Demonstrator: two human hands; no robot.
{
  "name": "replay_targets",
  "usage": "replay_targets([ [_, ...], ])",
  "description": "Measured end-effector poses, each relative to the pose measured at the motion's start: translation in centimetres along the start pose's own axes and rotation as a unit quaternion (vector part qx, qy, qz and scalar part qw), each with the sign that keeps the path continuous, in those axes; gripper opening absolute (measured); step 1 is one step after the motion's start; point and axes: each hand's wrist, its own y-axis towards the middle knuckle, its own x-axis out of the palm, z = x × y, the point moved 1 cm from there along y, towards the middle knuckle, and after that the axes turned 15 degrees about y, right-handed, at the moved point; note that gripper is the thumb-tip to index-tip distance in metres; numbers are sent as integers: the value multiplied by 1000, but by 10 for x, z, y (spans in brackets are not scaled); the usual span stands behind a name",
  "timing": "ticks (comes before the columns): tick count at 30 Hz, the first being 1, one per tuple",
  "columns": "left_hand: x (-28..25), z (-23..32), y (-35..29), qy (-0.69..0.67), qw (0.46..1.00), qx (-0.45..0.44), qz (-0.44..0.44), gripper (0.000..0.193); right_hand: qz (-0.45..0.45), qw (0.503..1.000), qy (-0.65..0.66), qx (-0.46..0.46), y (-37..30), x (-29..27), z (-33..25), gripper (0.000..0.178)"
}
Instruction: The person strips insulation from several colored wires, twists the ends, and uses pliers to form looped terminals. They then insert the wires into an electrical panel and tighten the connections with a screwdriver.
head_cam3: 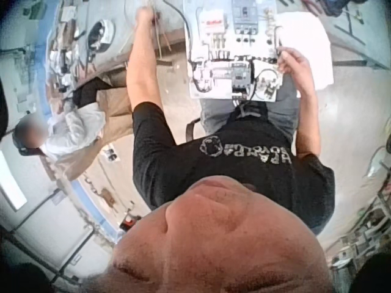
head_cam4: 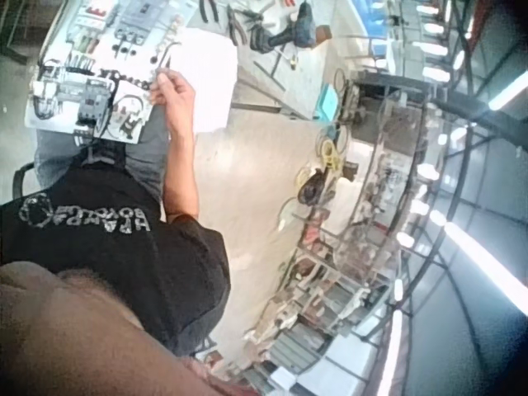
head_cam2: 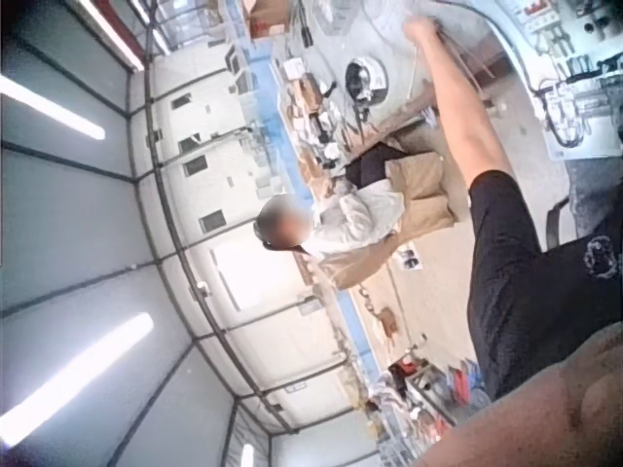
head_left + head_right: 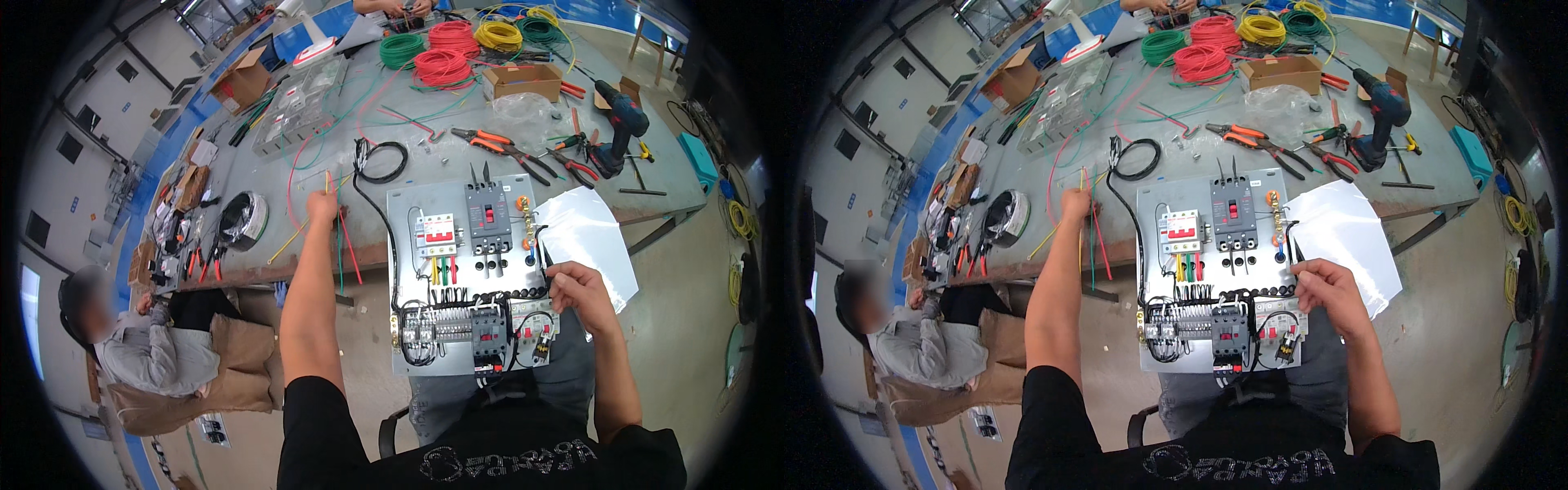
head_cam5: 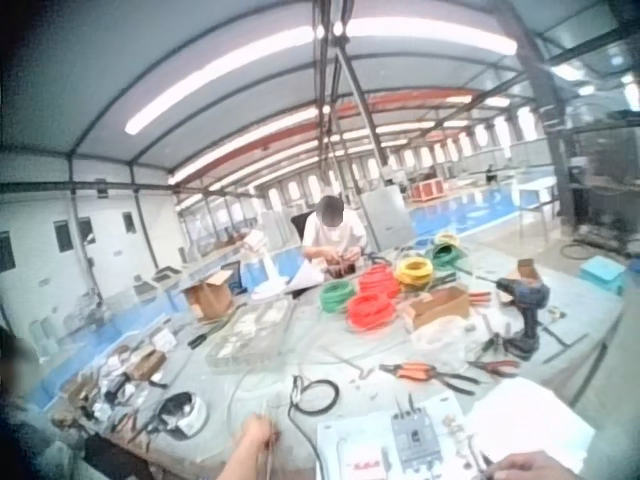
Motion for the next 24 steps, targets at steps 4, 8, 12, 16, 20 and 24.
replay_targets([
  [4,2,33,-15,92,988,91,86,38,17,1000,-3,-16,-5,-8,-3,24],
  [8,-63,91,-69,90,970,171,149,36,32,999,1,-34,-6,-14,-5,24],
  [12,-116,135,-150,-23,955,267,130,37,29,997,9,-68,-6,0,-13,24],
  [16,-129,162,-288,-186,942,275,-55,31,-15,996,16,-84,-11,29,-27,24],
  [20,-108,165,-396,-285,898,220,-251,24,-116,989,-15,-85,-13,75,-41,26],
  [24,-86,169,-455,-310,865,240,-312,21,-145,986,21,-84,-14,111,-44,24],
])
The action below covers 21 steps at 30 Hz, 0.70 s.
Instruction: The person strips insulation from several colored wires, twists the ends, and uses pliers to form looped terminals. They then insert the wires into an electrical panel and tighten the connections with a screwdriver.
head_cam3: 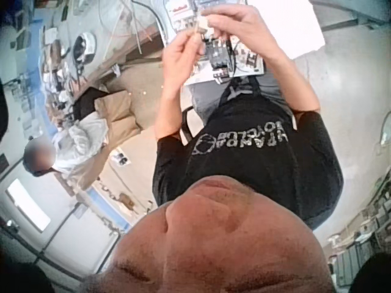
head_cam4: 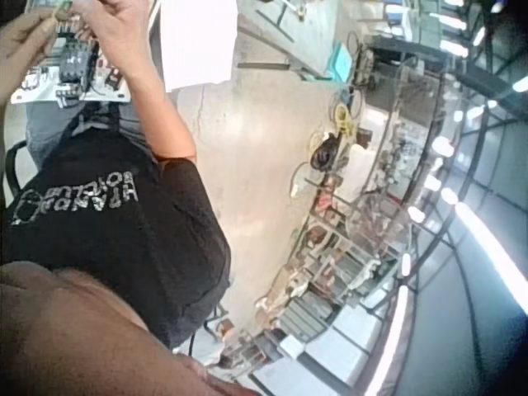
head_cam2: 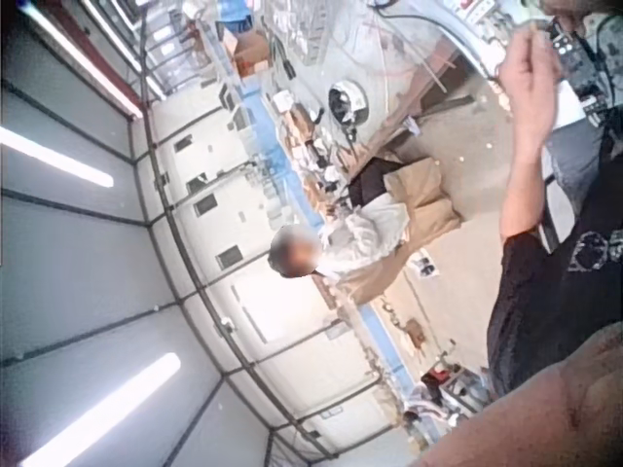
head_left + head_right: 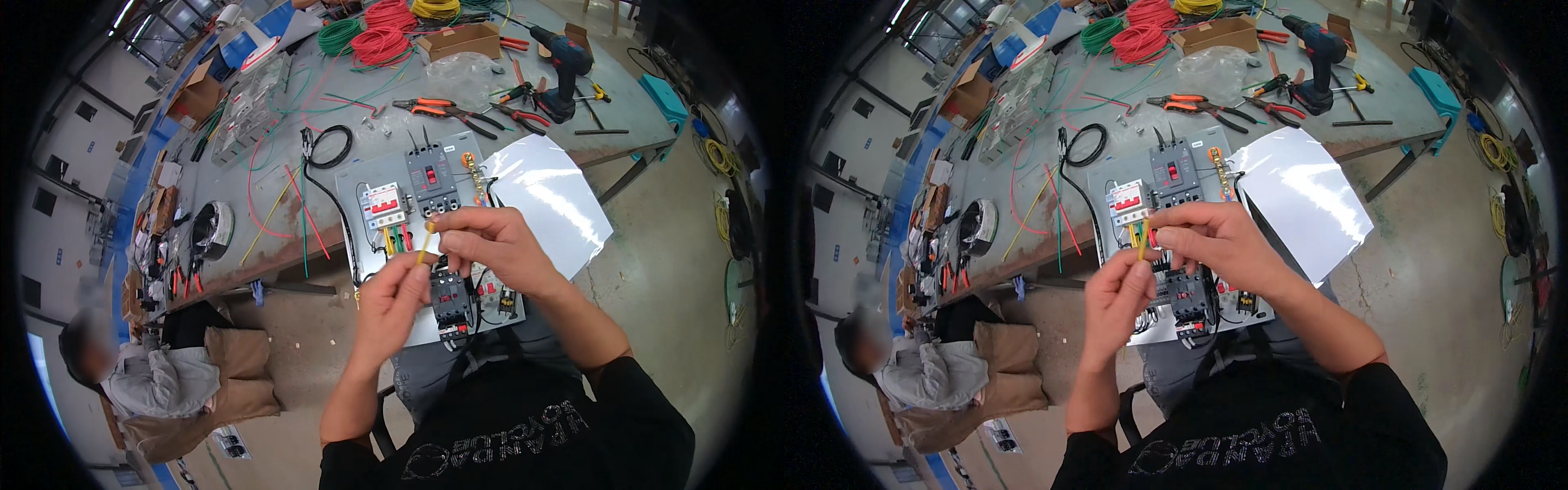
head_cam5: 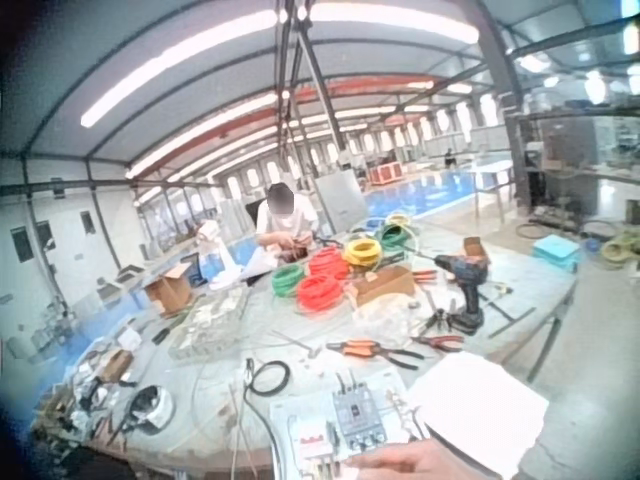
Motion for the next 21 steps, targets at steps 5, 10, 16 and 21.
replay_targets([
  [5,13,5,-4,4,1000,22,-5,25,-11,999,-8,-37,0,-5,16,20],
  [10,15,2,-12,-79,997,1,-13,27,10,999,31,-23,-4,0,16,20],
  [16,22,4,-14,88,992,58,66,32,21,991,129,4,-8,-1,24,34],
  [21,22,5,-23,157,979,86,102,33,-2,984,176,20,-14,5,24,42],
])
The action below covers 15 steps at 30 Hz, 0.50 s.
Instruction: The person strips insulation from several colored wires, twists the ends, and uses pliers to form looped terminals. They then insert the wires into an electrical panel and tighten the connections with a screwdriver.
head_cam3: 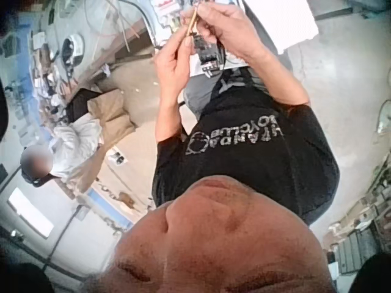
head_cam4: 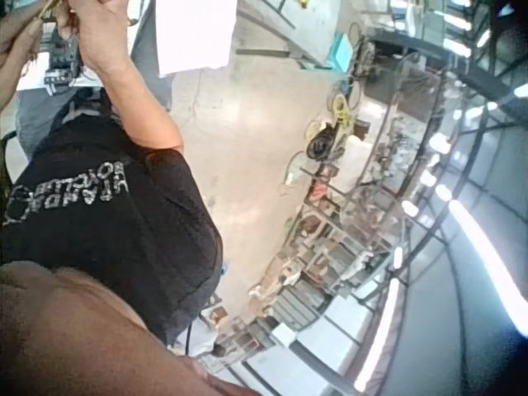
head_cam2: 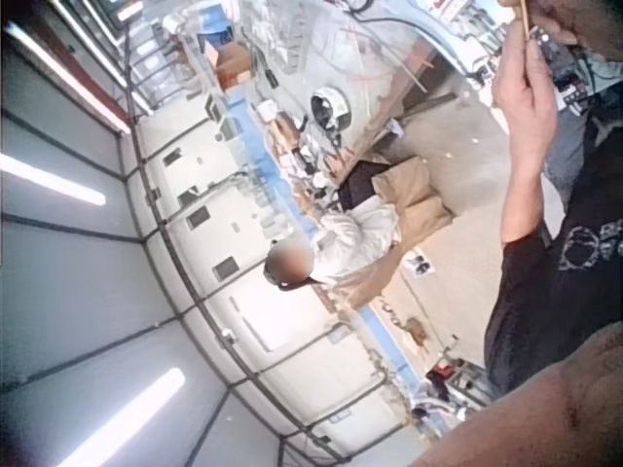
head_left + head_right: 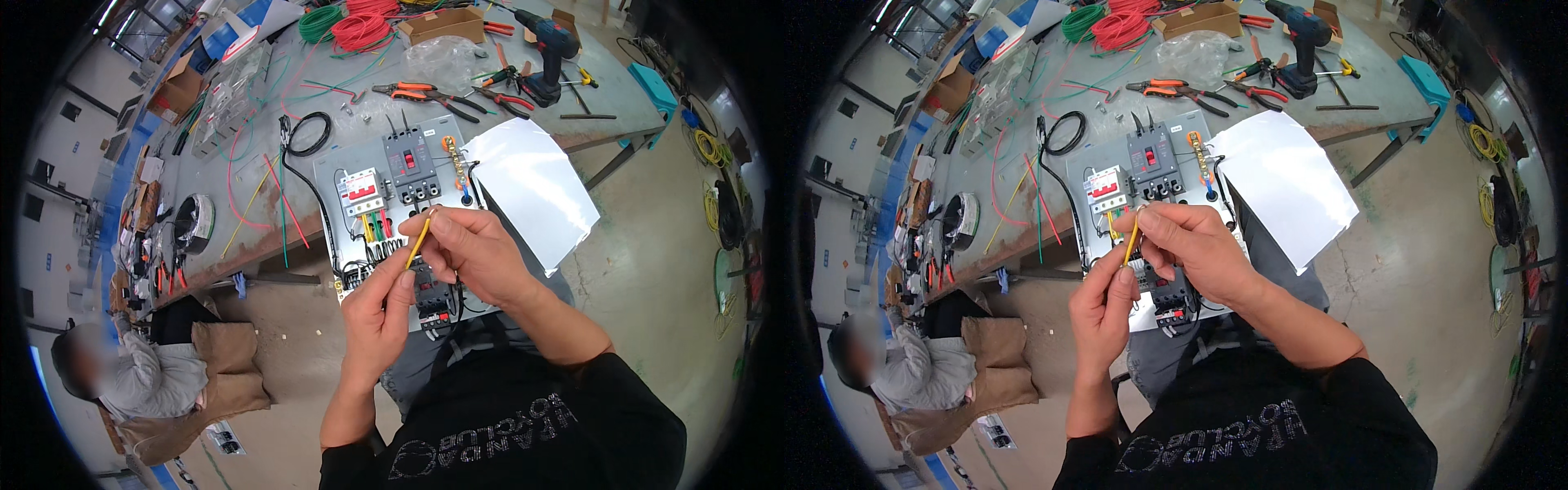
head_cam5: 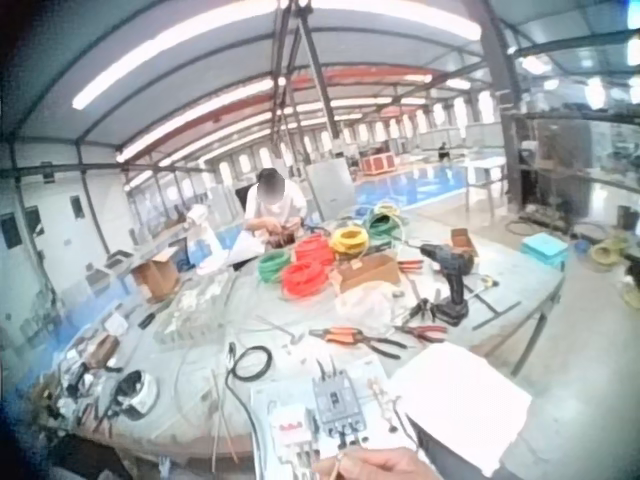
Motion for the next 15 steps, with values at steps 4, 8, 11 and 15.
replay_targets([
  [4,0,1,0,44,997,50,27,32,-8,1000,12,9,-4,5,1,44],
  [8,0,3,0,49,995,77,47,30,-39,998,44,-23,-7,6,5,44],
  [11,3,7,-3,35,995,73,61,30,-48,994,96,11,-12,5,3,41],
  [15,5,7,-5,42,994,77,62,32,-26,985,166,44,-18,7,0,38],
])
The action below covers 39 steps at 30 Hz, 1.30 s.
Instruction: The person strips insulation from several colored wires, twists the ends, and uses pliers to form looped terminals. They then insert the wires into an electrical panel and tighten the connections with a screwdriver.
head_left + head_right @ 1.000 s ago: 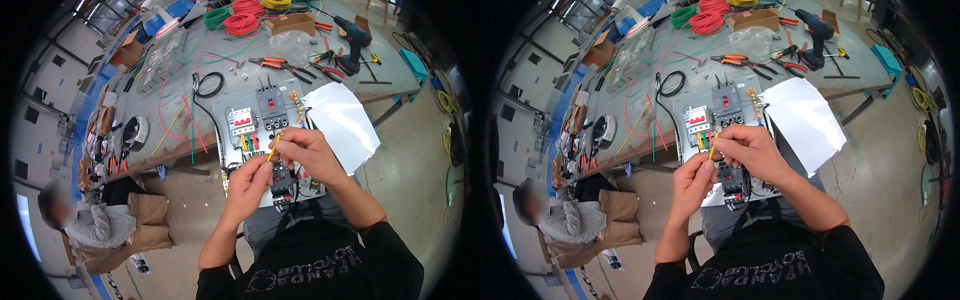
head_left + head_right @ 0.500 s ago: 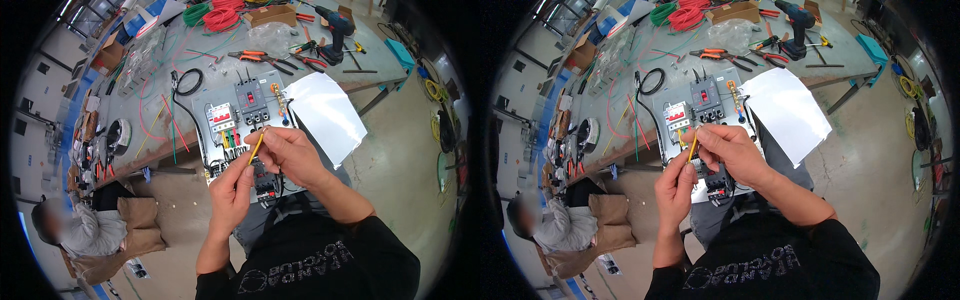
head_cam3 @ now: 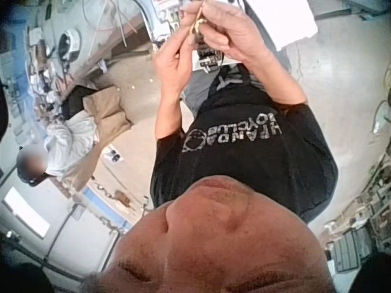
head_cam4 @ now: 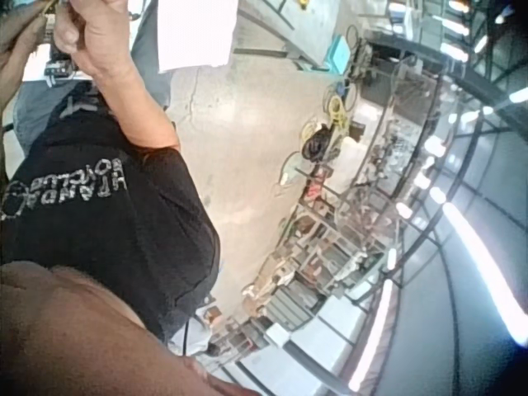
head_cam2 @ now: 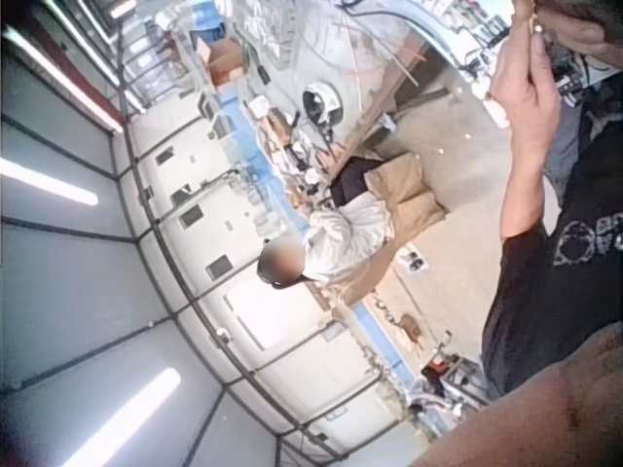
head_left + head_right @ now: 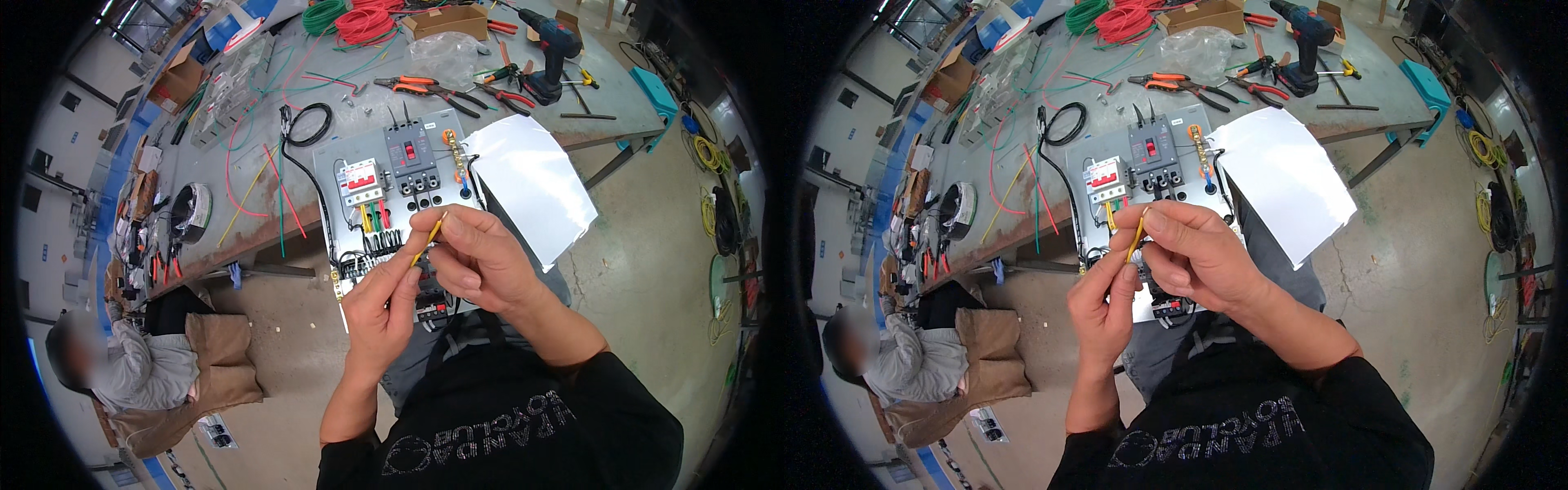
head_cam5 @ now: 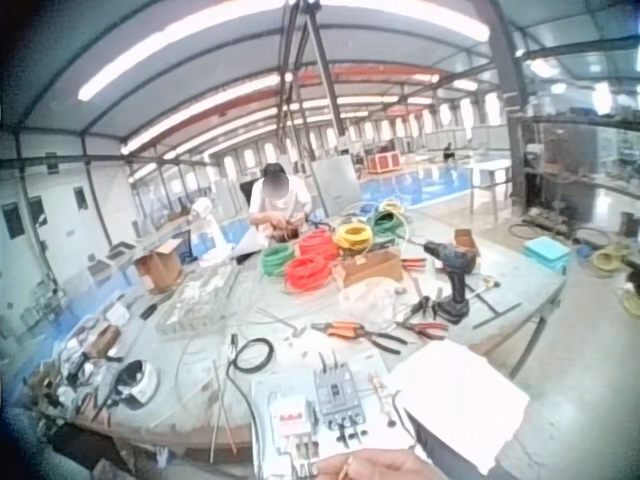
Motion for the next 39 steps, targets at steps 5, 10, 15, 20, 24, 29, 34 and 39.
replay_targets([
  [5,-2,6,0,10,1000,15,-1,36,-24,1000,-4,10,-4,0,-4,37],
  [10,-4,9,2,29,999,33,-4,38,-35,999,-5,13,-6,0,-4,37],
  [15,-3,3,8,58,991,114,30,37,-32,999,3,22,-9,2,-6,35],
  [20,-22,-4,12,163,973,163,5,33,-30,999,6,42,-14,6,-7,34],
  [24,-40,-5,24,216,947,236,-20,34,-42,997,2,70,-19,1,-6,32],
  [29,-59,-6,39,286,900,329,-24,31,-39,994,-2,102,-25,-2,-6,29],
  [34,-71,3,59,324,840,434,-15,33,-19,991,-47,122,-28,7,-6,33],
  [39,-74,12,69,348,803,483,-12,20,0,986,-63,156,-28,2,-2,29],
])
